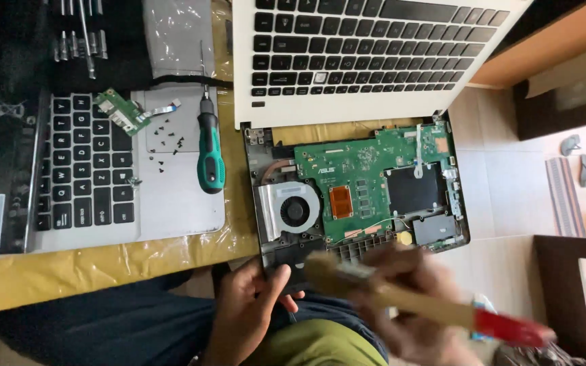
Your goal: Cleaning the internal motherboard and fan of a laptop with a brush, then reconnecting internal cables and components.
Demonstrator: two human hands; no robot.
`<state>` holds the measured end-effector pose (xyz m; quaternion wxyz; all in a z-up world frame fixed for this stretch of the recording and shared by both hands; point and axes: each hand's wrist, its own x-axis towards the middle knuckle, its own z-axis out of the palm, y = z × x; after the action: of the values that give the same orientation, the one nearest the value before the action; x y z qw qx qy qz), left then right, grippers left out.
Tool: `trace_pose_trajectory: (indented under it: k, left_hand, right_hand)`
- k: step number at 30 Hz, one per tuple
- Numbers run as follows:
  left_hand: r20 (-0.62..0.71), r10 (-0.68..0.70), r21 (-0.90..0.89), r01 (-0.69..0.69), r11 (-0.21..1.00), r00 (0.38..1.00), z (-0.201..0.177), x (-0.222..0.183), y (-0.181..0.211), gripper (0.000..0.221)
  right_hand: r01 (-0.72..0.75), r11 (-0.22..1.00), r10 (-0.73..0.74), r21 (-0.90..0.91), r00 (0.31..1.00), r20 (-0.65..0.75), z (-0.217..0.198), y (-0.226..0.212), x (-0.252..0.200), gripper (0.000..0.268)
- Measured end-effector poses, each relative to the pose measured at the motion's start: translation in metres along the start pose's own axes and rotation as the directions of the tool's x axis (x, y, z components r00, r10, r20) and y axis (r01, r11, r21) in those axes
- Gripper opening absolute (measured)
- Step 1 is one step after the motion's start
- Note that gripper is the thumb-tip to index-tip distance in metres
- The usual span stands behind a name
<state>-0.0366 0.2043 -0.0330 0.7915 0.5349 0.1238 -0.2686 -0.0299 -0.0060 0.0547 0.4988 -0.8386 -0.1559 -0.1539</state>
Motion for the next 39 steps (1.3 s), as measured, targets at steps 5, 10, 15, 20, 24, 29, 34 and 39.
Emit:
trace_pose_trajectory:
  k: [5,10,15,20,24,29,34,39]
  left_hand:
    - [0.033,0.059,-0.321,-0.045,0.946,0.998,-0.001,0.009,-0.027,0.021]
    - [0.049,-0.012,-0.274,0.025,0.961,0.999,-0.002,0.005,-0.022,0.024]
    - [0.034,0.061,-0.193,-0.054,0.980,0.998,0.002,0.001,-0.007,0.024]
    - [0.017,0.082,-0.212,-0.077,0.974,0.996,0.004,0.001,-0.009,0.022]
    - [0.010,0.064,-0.211,-0.060,0.976,0.998,0.004,-0.003,-0.008,0.026]
    - [-0.036,0.007,-0.150,-0.013,0.989,0.999,0.005,0.000,-0.015,0.023]
    - [-0.259,-0.009,0.044,0.021,0.999,0.966,0.011,-0.005,-0.004,0.022]
    - [-0.336,0.547,0.693,-0.192,0.695,0.767,0.014,-0.017,0.007,0.021]
  right_hand:
    - [0.310,0.905,-0.219,-0.290,0.927,0.305,0.037,0.001,0.003,0.007]
    - [0.286,0.862,-0.177,-0.420,0.944,0.280,0.035,-0.002,0.000,0.010]
    - [0.247,0.822,-0.079,-0.513,0.942,0.327,0.023,0.013,-0.001,0.004]
    - [0.281,0.892,-0.136,-0.353,0.913,0.384,0.030,0.006,-0.002,0.007]
    - [0.287,0.833,-0.123,-0.473,0.929,0.348,0.020,0.010,0.005,0.007]
    - [0.244,0.899,-0.097,-0.362,0.920,0.379,0.011,0.008,0.006,0.005]
    - [-0.323,0.940,0.331,-0.107,0.941,0.072,-0.039,0.008,0.003,0.029]
    - [-0.386,0.886,0.378,-0.255,0.922,-0.083,-0.066,0.013,0.002,0.021]
